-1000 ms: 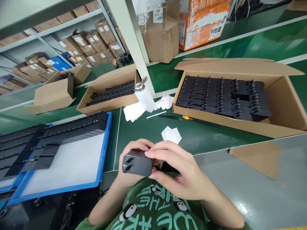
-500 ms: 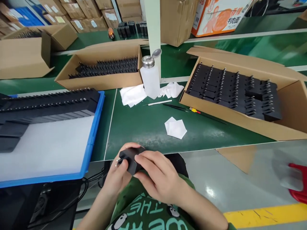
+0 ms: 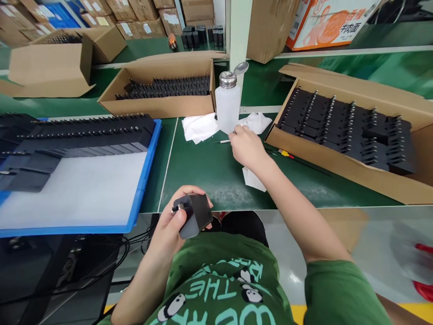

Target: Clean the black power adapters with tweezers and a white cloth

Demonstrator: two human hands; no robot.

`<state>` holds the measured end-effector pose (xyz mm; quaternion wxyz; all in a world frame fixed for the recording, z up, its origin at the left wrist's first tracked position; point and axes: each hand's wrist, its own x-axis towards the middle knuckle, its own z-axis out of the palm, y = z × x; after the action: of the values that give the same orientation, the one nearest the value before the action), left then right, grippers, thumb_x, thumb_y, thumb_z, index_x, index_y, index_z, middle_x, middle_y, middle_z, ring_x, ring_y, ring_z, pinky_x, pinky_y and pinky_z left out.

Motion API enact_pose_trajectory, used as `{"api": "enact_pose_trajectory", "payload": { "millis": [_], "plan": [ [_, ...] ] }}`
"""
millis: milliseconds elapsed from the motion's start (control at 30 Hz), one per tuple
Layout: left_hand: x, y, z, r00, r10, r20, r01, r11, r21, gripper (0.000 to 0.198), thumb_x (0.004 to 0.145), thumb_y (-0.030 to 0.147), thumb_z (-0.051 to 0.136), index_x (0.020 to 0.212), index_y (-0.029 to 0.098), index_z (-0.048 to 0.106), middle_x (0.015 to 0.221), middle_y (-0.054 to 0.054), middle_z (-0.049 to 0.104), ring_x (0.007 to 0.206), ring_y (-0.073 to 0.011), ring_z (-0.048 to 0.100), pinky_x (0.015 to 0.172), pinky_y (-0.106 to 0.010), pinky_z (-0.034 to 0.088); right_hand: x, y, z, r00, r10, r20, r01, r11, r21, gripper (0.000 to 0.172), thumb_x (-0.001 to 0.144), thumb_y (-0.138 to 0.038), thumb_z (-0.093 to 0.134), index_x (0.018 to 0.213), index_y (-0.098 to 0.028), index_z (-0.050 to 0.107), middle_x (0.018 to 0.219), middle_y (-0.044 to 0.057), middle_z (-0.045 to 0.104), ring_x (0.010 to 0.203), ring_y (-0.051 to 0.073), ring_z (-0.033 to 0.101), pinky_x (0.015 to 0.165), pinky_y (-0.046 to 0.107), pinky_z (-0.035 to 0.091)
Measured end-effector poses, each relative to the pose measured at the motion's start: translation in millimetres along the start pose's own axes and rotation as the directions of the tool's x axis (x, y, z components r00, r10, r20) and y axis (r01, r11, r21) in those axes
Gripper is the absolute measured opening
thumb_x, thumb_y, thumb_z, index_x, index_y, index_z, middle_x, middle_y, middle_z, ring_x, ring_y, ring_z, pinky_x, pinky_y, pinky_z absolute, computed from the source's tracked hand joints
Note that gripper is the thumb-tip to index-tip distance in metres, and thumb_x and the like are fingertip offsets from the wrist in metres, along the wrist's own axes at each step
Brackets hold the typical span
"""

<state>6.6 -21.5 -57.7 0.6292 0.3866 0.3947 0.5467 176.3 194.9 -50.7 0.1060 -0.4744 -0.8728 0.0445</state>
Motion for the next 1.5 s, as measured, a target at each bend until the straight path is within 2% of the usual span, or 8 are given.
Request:
{"api": "enact_pose_trajectory", "payload": {
  "millis": [300, 467, 667, 767, 833, 900, 1233, 1500],
  "plan": [
    [-3, -5, 5.0, 0.994, 0.012, -0.113, -0.001, 0.996, 0.090, 0.046, 0.093, 0.063, 0.056, 0.119, 0.025, 0.058, 0.099, -0.005, 0.062, 0.083, -0.0177, 0.057, 0.069, -0.027, 0.049, -60, 53, 4, 0.971, 0.232, -0.051, -0.235, 0.970, -0.061, 0.029, 0.089, -0.015, 0.050, 0.105, -0.010, 0.074, 0.100, 0.018, 0.066, 0.096, 0.032, 0.061, 0.080, 0.045, 0.055],
    [-3, -8, 9.2, 0.994, 0.022, -0.109, -0.011, 0.994, 0.105, 0.047, 0.094, 0.063, 0.053, 0.121, 0.024, 0.057, 0.101, -0.006, 0.060, 0.085, -0.0191, 0.056, 0.069, -0.028, 0.049, -53, 49, 20, 0.961, 0.266, -0.082, -0.269, 0.962, -0.036, 0.026, 0.087, -0.010, 0.046, 0.099, -0.007, 0.069, 0.105, 0.023, 0.063, 0.100, 0.036, 0.059, 0.079, 0.049, 0.055],
    [-6, 0, 13.5, 0.988, 0.024, -0.154, 0.001, 0.987, 0.160, 0.045, 0.094, 0.061, 0.056, 0.120, 0.024, 0.058, 0.097, -0.005, 0.060, 0.078, -0.0167, 0.055, 0.063, -0.025, 0.047, -89, 11, -21, 0.947, 0.261, -0.185, -0.208, 0.942, 0.264, 0.014, 0.099, -0.021, 0.043, 0.110, -0.020, 0.052, 0.100, 0.013, 0.066, 0.085, 0.025, 0.065, 0.076, 0.041, 0.057],
    [-5, 5, 17.0, 0.991, 0.024, -0.130, -0.002, 0.987, 0.162, 0.042, 0.094, 0.059, 0.058, 0.117, 0.025, 0.060, 0.093, -0.003, 0.060, 0.073, -0.0141, 0.053, 0.060, -0.022, 0.047, -134, -34, -46, 0.937, 0.276, -0.215, 0.066, 0.463, 0.884, 0.012, 0.101, -0.025, 0.050, 0.113, -0.029, 0.047, 0.119, 0.009, 0.064, 0.080, 0.019, 0.070, 0.067, 0.034, 0.061],
    [-5, 6, 18.5, 0.993, 0.022, -0.116, -0.002, 0.985, 0.173, 0.041, 0.094, 0.058, 0.058, 0.118, 0.025, 0.060, 0.093, -0.003, 0.058, 0.072, -0.0132, 0.052, 0.060, -0.021, 0.046, -159, -65, -52, 0.964, 0.210, -0.166, 0.126, 0.189, 0.974, 0.014, 0.101, -0.020, 0.050, 0.112, -0.028, 0.049, 0.115, 0.007, 0.067, 0.081, 0.019, 0.074, 0.065, 0.032, 0.064],
    [-5, 7, 19.1, 0.994, 0.014, -0.107, 0.007, 0.981, 0.193, 0.041, 0.094, 0.058, 0.058, 0.119, 0.026, 0.060, 0.094, -0.002, 0.058, 0.073, -0.0132, 0.052, 0.060, -0.021, 0.045, -173, -87, -49, 0.964, 0.191, -0.185, 0.173, 0.082, 0.982, 0.019, 0.099, -0.013, 0.051, 0.112, -0.027, 0.049, 0.108, 0.006, 0.071, 0.083, 0.019, 0.075, 0.068, 0.032, 0.066],
    [-9, 8, 20.4, 0.992, -0.002, -0.128, 0.031, 0.973, 0.229, 0.042, 0.094, 0.060, 0.059, 0.118, 0.025, 0.061, 0.096, -0.004, 0.061, 0.081, -0.0175, 0.059, 0.067, -0.025, 0.047, -176, -88, -38, 0.945, 0.080, -0.316, 0.290, 0.239, 0.927, 0.035, 0.095, -0.005, 0.056, 0.122, -0.027, 0.060, 0.109, 0.004, 0.079, 0.112, 0.026, 0.074, 0.097, 0.055, 0.063],
    [-8, 8, 22.6, 0.993, 0.044, -0.113, -0.015, 0.967, 0.253, 0.037, 0.095, 0.056, 0.059, 0.117, 0.027, 0.061, 0.096, -0.002, 0.060, 0.082, -0.0160, 0.058, 0.066, -0.024, 0.045, -179, -97, -42, 0.959, 0.097, -0.268, 0.221, 0.336, 0.915, 0.043, 0.096, -0.004, 0.054, 0.125, -0.034, 0.063, 0.115, 0.001, 0.078, 0.114, 0.025, 0.073, 0.096, 0.055, 0.065]
  ]
}}
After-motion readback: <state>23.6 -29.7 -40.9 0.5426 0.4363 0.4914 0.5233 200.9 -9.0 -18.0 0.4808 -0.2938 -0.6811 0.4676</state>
